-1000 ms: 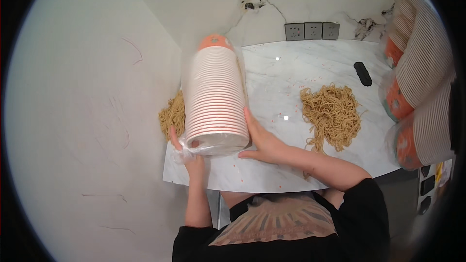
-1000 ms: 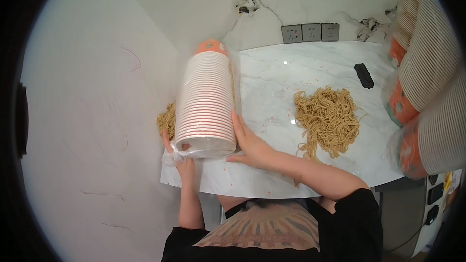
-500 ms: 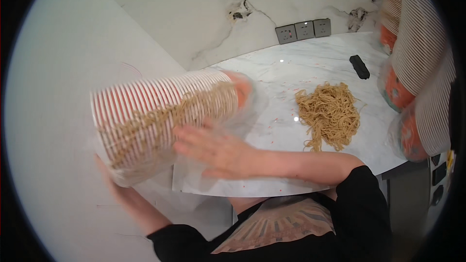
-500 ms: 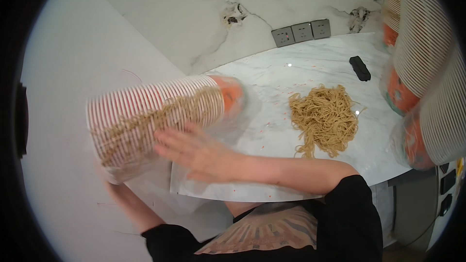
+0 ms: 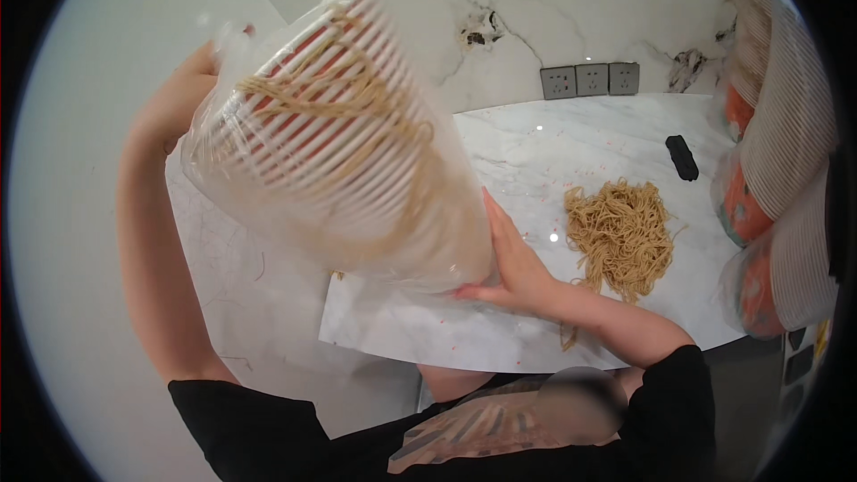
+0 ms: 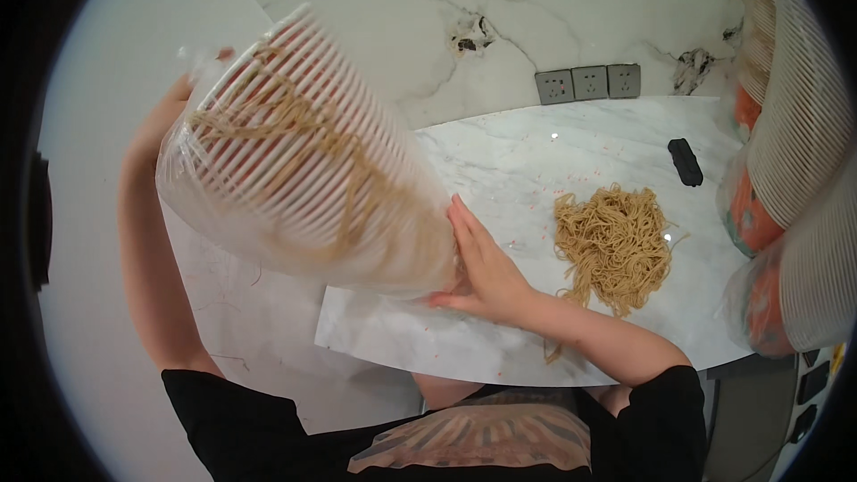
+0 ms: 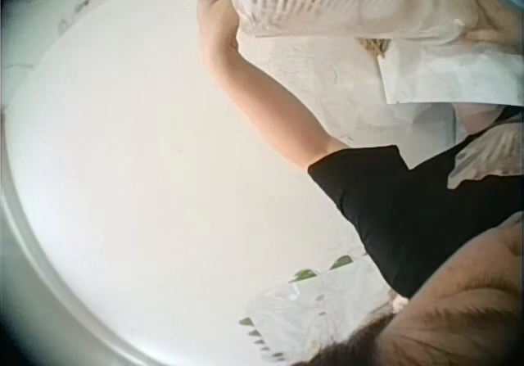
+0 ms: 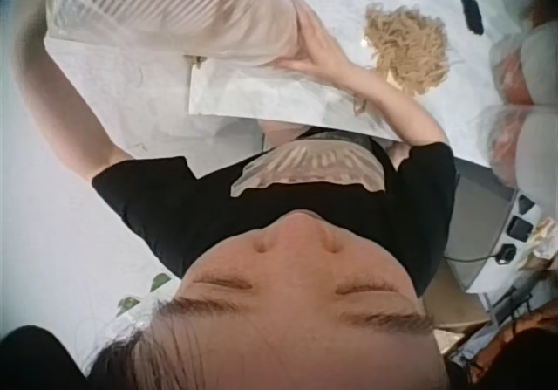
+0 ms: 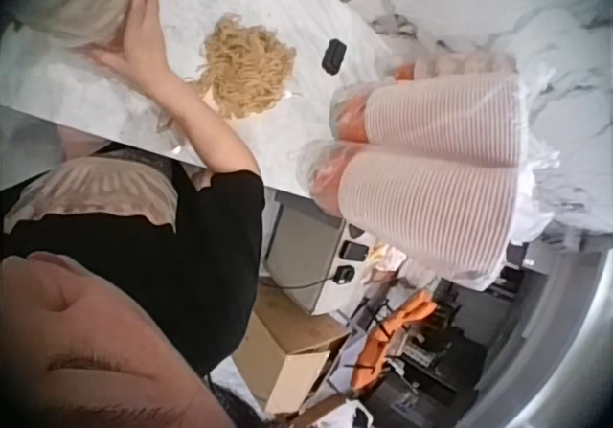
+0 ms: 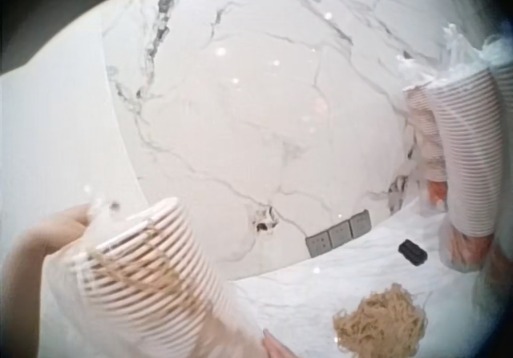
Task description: Poking holes in a decorative paper cup using a needle tool and packaging a stack of cups into a plastic bag with filler material.
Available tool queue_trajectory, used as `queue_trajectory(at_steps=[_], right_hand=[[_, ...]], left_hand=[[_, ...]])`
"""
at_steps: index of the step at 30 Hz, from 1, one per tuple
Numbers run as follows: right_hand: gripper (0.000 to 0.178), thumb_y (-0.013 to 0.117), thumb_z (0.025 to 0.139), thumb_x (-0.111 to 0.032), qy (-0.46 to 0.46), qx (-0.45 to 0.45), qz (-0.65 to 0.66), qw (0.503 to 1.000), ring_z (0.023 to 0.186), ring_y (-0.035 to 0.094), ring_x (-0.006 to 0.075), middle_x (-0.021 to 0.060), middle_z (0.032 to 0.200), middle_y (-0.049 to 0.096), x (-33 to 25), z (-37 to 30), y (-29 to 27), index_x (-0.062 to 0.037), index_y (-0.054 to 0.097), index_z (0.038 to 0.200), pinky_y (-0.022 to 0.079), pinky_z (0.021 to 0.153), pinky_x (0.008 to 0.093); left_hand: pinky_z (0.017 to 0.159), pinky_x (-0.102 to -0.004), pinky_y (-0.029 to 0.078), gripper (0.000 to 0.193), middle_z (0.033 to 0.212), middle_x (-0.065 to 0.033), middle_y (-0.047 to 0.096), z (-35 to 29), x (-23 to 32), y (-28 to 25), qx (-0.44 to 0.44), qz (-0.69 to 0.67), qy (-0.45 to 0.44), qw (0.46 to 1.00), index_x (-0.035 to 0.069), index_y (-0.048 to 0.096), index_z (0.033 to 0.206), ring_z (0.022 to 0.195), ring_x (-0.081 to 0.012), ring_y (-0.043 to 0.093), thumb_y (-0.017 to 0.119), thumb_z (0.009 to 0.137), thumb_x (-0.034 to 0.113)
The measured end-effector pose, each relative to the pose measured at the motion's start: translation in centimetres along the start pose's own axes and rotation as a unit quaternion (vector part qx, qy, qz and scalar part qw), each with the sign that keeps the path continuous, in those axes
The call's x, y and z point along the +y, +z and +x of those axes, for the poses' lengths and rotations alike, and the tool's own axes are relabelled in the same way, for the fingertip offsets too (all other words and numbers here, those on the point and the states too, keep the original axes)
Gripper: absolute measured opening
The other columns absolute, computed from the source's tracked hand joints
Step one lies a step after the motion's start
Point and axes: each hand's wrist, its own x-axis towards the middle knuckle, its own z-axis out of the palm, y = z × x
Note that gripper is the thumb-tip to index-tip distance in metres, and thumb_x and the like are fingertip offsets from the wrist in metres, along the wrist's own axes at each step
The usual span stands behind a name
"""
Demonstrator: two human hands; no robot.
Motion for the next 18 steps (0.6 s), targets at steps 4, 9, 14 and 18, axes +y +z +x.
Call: queue_trajectory(at_steps=[4, 9, 14, 18], right_hand=[[0.127, 0.086, 0.073, -0.048, -0.044, 0.023, -0.026, 0.998, 0.147, 0.028, 0.0446, 0.0298, 0.162, 0.013, -2.1, 0.9, -2.1, 0.002, 0.006, 0.158, 0.031, 0.117, 0.0475], [0.07, 0.073, 0.087, -0.023, -0.122, 0.124, 0.016, 0.985, 0.126, 0.049, 0.0385, 0.0231, 0.142, 0.046, -5.9, 7.3, -7.0, 0.0032, 0.043, 0.144, 0.04, 0.106, 0.0434], [0.038, 0.072, 0.084, -0.009, -0.243, 0.218, -0.004, 0.945, 0.102, 0.056, 0.03, 0.0143, 0.115, 0.057, -10.4, 14.9, -8.6, -0.0042, 0.063, 0.12, 0.046, 0.086, 0.0372], [0.031, 0.076, 0.084, -0.009, -0.25, 0.242, -0.017, 0.937, 0.101, 0.057, 0.0241, 0.0086, 0.106, 0.061, -13.2, 18.4, -7.5, -0.0048, 0.066, 0.113, 0.049, 0.088, 0.0338]], left_hand=[[0.109, -0.0332, 0.04, 0.057, 0.136, -0.0143, 0.058, -2.1, 3.3, 0.4, 0.216, 0.013, 0.176, 0.96, 0.007, 0.055, 0.14, 0.123, -0.0229, 0.056, 0.072, 0.087, 0.022], [0.106, -0.0316, 0.04, 0.033, 0.112, -0.0055, 0.063, -5.3, 3.9, -1.5, 0.253, -0.017, 0.213, 0.944, 0.004, 0.063, 0.116, 0.114, -0.0162, 0.056, 0.071, 0.094, 0.027], [0.096, -0.026, 0.041, 0.033, 0.104, 0.0015, 0.066, -8.3, 3.9, 1.5, 0.017, -0.114, 0.138, 0.984, 0.002, 0.067, 0.103, 0.105, -0.0089, 0.055, 0.052, 0.106, 0.031], [0.085, -0.0231, 0.043, 0.032, 0.096, 0.0033, 0.067, -7.8, 3.1, 0.2, -0.072, -0.164, 0.125, 0.976, 0.005, 0.07, 0.105, 0.089, -0.0054, 0.056, 0.054, 0.104, 0.032]])
